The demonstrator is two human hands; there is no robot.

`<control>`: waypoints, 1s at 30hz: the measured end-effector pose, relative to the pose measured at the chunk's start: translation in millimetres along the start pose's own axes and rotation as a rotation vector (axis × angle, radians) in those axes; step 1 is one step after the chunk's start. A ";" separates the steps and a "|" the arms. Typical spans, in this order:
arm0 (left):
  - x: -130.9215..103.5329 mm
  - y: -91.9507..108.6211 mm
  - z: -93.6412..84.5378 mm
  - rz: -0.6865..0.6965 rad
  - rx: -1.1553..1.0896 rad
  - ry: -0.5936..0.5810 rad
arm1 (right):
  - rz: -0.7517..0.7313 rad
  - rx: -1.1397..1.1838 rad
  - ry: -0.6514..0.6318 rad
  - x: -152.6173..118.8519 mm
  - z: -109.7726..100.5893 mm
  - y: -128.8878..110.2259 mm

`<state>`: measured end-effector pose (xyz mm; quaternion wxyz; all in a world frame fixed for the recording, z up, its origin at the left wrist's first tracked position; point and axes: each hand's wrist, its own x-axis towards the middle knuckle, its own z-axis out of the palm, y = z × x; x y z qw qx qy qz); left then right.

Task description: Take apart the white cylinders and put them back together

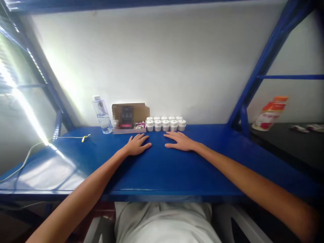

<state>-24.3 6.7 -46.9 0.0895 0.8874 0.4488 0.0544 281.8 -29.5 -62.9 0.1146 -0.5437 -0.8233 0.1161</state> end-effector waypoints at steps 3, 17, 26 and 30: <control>0.3 -0.4 0.1 0.000 -0.001 -0.003 | -0.003 0.002 0.007 -0.2 0.2 -0.4; 0.3 -1.1 -3.7 0.005 0.003 -0.018 | -0.046 0.040 0.086 3.7 5.0 4.3; -2.5 -2.4 -12.7 0.030 0.004 -0.070 | -0.114 0.049 0.429 6.8 6.1 12.9; -2.6 -3.1 -14.0 0.040 0.005 -0.083 | 0.034 -0.105 0.722 8.7 0.1 25.3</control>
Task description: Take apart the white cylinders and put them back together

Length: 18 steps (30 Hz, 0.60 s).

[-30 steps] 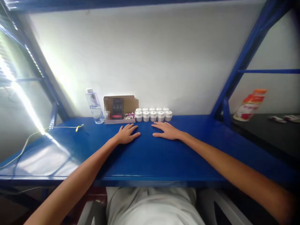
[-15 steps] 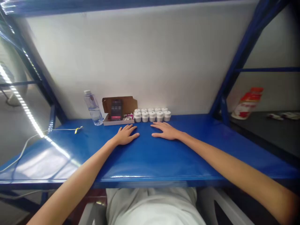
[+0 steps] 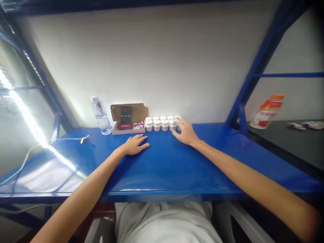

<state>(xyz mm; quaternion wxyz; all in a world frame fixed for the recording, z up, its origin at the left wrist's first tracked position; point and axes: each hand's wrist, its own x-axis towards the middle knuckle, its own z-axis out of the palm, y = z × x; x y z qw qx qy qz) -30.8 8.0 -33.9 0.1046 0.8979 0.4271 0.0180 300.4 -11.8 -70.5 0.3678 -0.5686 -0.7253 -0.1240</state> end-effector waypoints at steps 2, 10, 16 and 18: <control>-0.8 0.4 -1.2 -0.003 -0.002 -0.008 | 0.080 -0.097 -0.007 0.9 -3.6 8.1; -1.5 -0.1 -2.6 0.011 -0.012 0.000 | 0.330 -0.215 -0.188 9.1 -30.1 1.4; -2.4 1.5 0.4 0.068 -0.035 0.120 | 0.361 -0.033 -0.284 5.8 -29.5 -27.3; -5.1 8.5 2.0 0.138 -0.059 0.182 | 0.312 0.036 -0.341 2.7 -27.4 -37.1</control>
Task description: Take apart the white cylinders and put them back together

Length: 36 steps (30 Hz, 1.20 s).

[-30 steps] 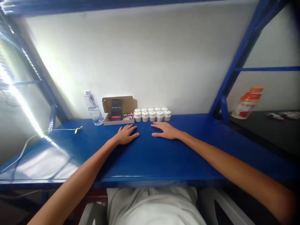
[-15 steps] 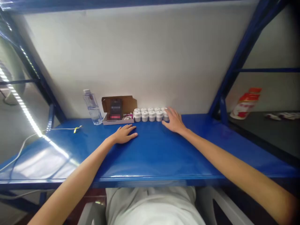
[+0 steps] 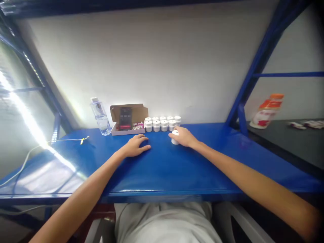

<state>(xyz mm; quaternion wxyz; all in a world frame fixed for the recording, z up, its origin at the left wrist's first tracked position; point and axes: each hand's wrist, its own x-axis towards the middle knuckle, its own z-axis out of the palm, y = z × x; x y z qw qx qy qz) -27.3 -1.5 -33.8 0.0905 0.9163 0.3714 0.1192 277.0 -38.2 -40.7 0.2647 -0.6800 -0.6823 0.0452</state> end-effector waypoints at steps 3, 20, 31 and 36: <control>-4.2 19.6 2.2 0.112 -0.064 0.083 | -0.115 0.056 -0.013 -7.6 4.3 -13.9; -14.4 61.0 9.9 0.552 0.388 0.441 | 0.036 1.055 -0.560 -32.6 15.6 -50.5; -17.1 65.8 13.8 0.791 0.445 0.462 | -0.018 0.987 -0.569 -35.2 16.5 -52.8; -17.4 67.5 12.7 0.803 0.522 0.500 | -0.053 0.948 -0.540 -34.5 17.4 -52.3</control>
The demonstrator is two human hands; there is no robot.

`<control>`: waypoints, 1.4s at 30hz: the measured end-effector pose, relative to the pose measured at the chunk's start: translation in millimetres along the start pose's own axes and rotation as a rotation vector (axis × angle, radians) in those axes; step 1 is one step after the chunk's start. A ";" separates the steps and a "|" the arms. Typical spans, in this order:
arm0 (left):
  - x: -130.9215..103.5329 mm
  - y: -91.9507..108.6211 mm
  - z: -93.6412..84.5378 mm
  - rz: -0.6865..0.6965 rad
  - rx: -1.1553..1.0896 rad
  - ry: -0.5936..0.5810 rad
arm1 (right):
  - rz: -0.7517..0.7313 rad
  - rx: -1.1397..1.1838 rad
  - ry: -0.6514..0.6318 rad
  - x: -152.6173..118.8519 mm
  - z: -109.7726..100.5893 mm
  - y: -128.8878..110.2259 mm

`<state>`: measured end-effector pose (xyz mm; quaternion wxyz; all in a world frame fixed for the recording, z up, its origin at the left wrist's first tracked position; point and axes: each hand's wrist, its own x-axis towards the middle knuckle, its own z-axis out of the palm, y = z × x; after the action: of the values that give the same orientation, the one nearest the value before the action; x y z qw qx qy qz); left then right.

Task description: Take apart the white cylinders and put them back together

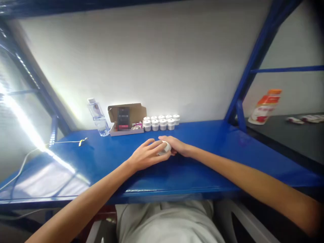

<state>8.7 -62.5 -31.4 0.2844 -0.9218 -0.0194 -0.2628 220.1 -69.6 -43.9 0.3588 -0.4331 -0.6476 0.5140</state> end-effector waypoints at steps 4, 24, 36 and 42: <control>-4.6 -2.4 2.0 -0.063 -0.045 0.013 | -0.001 0.008 0.056 2.4 2.5 5.1; -32.0 -69.7 15.0 -1.491 -1.305 0.453 | -0.641 -0.789 0.585 9.8 -56.5 17.9; -113.2 -138.9 -15.9 -1.437 -0.085 -0.544 | -0.126 -0.887 0.769 25.9 -118.5 59.4; -128.4 -145.5 -19.8 -1.476 0.004 -0.600 | -0.123 -0.827 0.892 30.5 -139.8 78.7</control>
<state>-138.2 63.4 -6.3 0.0210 -0.7018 -0.7012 -0.1237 351.2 15.9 -90.3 0.4266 -0.6717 -0.6047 -0.0327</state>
